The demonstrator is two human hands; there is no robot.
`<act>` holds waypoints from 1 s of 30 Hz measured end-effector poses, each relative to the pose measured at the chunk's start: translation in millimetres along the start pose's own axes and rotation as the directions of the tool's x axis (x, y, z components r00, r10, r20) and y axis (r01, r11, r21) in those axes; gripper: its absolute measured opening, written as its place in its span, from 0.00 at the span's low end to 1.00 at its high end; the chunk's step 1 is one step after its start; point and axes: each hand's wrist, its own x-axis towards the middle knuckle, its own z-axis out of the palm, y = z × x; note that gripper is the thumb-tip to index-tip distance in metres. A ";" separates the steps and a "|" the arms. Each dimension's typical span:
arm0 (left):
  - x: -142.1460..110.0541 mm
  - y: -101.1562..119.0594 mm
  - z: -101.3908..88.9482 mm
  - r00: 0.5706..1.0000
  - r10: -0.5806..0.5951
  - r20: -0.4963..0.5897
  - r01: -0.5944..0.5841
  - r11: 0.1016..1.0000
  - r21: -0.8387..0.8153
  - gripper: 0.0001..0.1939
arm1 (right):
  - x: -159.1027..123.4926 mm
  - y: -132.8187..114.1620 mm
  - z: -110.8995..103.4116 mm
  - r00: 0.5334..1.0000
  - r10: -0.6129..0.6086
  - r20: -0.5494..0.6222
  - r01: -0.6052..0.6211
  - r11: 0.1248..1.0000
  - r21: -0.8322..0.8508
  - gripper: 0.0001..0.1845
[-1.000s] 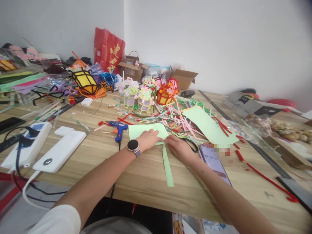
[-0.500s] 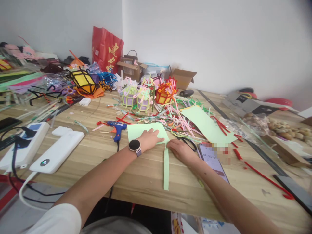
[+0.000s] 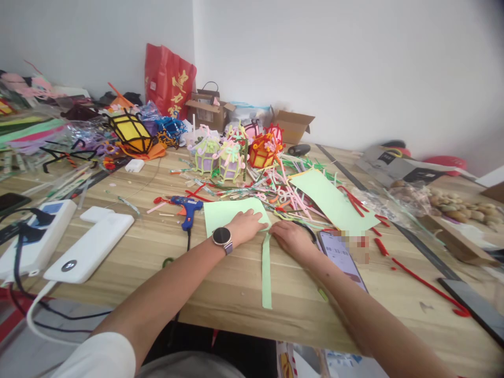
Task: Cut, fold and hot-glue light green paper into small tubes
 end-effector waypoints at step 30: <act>-21.2 -23.2 -7.9 0.963 -0.251 -0.102 0.243 0.966 -0.087 0.18 | 74.0 28.1 -60.7 0.619 0.786 -0.002 -0.631 0.498 0.595 0.08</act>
